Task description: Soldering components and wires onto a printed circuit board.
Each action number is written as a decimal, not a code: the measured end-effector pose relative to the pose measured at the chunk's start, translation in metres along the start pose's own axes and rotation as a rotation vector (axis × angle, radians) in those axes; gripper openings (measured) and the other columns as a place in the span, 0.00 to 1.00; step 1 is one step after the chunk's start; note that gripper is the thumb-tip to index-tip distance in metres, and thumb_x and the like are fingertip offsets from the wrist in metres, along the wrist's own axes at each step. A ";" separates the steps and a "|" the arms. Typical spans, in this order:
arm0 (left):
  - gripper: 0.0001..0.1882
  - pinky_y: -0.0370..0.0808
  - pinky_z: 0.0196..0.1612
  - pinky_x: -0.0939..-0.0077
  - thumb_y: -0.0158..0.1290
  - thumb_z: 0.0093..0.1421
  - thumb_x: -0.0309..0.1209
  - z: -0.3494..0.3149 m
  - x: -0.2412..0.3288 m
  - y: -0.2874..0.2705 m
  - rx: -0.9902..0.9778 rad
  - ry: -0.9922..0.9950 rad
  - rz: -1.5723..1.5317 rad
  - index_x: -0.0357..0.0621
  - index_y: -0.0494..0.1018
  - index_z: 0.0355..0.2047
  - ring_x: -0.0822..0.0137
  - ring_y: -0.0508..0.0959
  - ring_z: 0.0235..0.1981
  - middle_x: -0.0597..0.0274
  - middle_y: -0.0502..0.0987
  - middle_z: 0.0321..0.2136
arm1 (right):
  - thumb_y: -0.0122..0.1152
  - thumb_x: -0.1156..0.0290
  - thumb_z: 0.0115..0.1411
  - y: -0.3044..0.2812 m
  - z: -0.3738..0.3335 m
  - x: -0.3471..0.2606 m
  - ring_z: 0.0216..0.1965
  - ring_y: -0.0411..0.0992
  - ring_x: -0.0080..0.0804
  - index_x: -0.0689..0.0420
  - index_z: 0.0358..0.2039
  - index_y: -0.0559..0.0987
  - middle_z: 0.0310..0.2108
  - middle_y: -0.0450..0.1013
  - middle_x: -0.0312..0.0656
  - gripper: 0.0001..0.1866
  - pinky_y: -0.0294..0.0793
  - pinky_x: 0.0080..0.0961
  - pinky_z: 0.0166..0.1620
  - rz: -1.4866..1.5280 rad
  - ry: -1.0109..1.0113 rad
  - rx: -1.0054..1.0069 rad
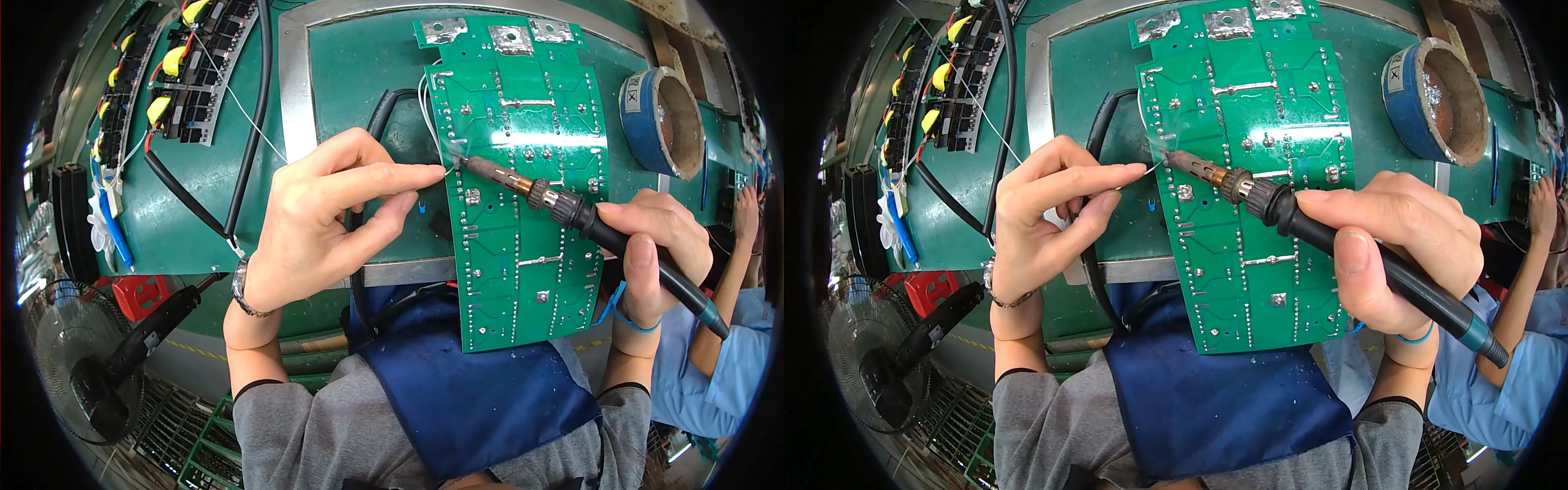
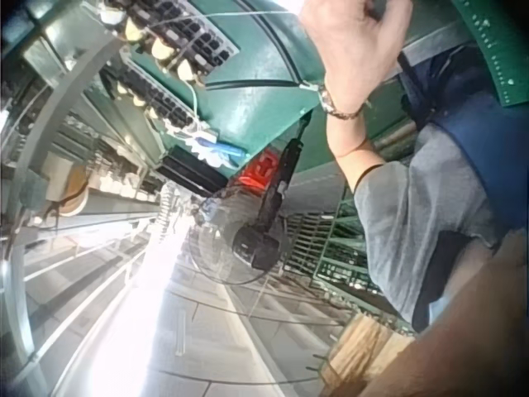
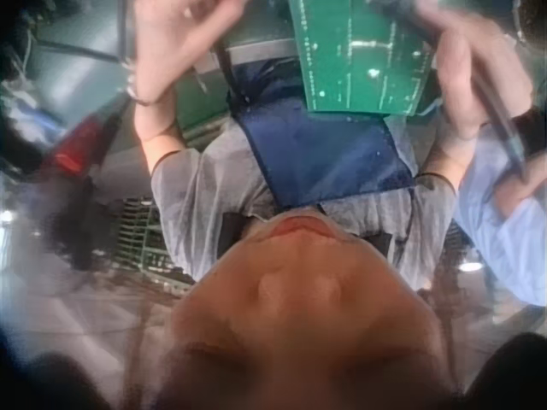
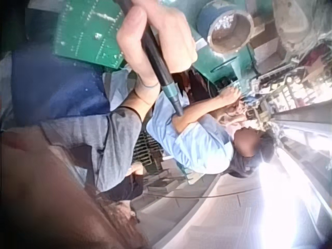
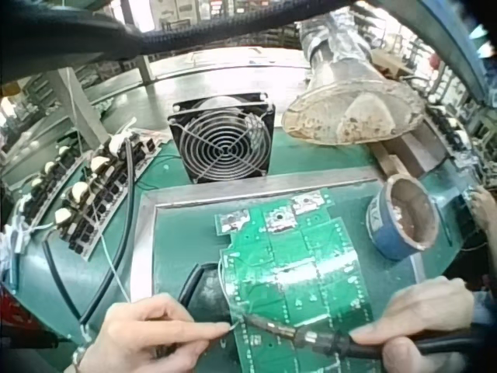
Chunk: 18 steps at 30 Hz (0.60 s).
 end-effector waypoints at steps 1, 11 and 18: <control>0.20 0.58 0.22 0.83 0.55 0.46 0.15 -0.001 0.001 -0.002 0.015 0.008 0.017 0.47 0.83 0.39 0.79 0.65 0.21 0.70 0.69 0.23 | 0.58 0.69 0.55 0.000 -0.002 0.001 0.15 0.68 0.27 0.65 0.30 0.82 0.18 0.75 0.41 0.11 0.63 0.20 0.19 0.000 0.000 0.000; 0.20 0.63 0.23 0.83 0.57 0.45 0.14 -0.011 0.009 0.002 -0.018 0.024 0.010 0.45 0.82 0.39 0.76 0.69 0.22 0.67 0.70 0.23 | 0.57 0.65 0.57 -0.008 -0.006 0.001 0.14 0.68 0.26 0.64 0.27 0.81 0.18 0.76 0.40 0.14 0.64 0.20 0.19 0.074 -0.009 0.014; 0.18 0.65 0.23 0.82 0.57 0.47 0.14 -0.014 0.003 0.006 0.001 0.034 0.075 0.45 0.82 0.39 0.76 0.70 0.22 0.66 0.72 0.24 | 0.57 0.68 0.56 -0.006 -0.006 0.002 0.14 0.68 0.25 0.64 0.28 0.82 0.18 0.75 0.41 0.11 0.63 0.20 0.18 0.090 -0.067 0.009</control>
Point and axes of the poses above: each hand's wrist, its own z-axis towards the middle knuckle, its own y-axis out of the palm, x = y × z, the point moved 9 cm from there along z, towards the middle knuckle
